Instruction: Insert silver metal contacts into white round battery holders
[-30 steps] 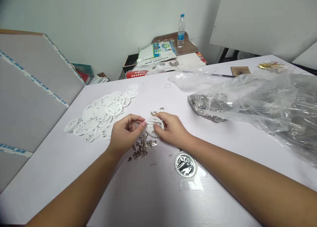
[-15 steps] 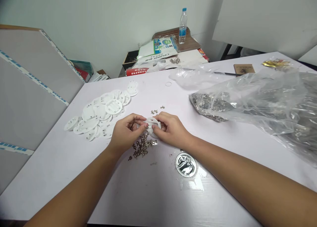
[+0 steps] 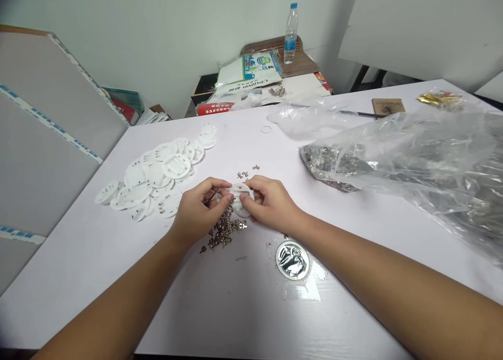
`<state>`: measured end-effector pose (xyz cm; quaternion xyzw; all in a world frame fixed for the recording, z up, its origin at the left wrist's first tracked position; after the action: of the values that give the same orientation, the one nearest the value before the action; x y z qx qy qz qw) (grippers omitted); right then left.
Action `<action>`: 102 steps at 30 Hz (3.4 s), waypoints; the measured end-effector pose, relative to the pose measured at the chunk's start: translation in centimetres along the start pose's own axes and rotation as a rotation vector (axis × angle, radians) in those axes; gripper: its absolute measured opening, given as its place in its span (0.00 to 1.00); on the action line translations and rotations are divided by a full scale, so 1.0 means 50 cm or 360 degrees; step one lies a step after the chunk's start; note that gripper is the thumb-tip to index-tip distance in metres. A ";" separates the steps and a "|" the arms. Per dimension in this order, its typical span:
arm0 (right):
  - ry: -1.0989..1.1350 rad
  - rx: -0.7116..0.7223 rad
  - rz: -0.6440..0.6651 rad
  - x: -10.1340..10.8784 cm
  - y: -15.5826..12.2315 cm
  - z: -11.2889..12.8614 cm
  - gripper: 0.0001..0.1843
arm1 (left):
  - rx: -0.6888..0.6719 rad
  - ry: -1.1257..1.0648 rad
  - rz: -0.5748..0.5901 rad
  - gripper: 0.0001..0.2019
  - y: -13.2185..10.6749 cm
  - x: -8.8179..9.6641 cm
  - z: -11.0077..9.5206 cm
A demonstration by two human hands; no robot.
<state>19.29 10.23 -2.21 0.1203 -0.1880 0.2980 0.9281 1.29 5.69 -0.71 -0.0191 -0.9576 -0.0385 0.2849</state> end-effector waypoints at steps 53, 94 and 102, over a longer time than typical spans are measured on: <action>0.0458 -0.0037 0.0264 0.006 0.003 -0.003 0.08 | 0.0040 -0.0136 0.0114 0.13 0.015 -0.005 0.009; -0.0564 -0.0153 0.0407 0.025 -0.096 0.038 0.32 | -0.0560 0.0256 0.0653 0.10 0.007 0.026 -0.009; -0.0877 0.0150 0.0305 0.012 -0.101 0.035 0.25 | -0.0622 0.0564 0.0782 0.12 -0.015 0.003 -0.013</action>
<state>22.25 5.93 -0.94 0.2215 -0.4292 0.3488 0.8032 1.47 4.90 -0.10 -0.2957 -0.8347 -0.1540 0.4383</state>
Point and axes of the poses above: each hand's wrist, its own y-axis towards the middle knuckle, its own x-axis out of the back of the hand, z = x × y, the point moved 2 cm from there along y, towards the middle knuckle, and after that the axes turned 5 degrees about z, right-handed, at the moved point
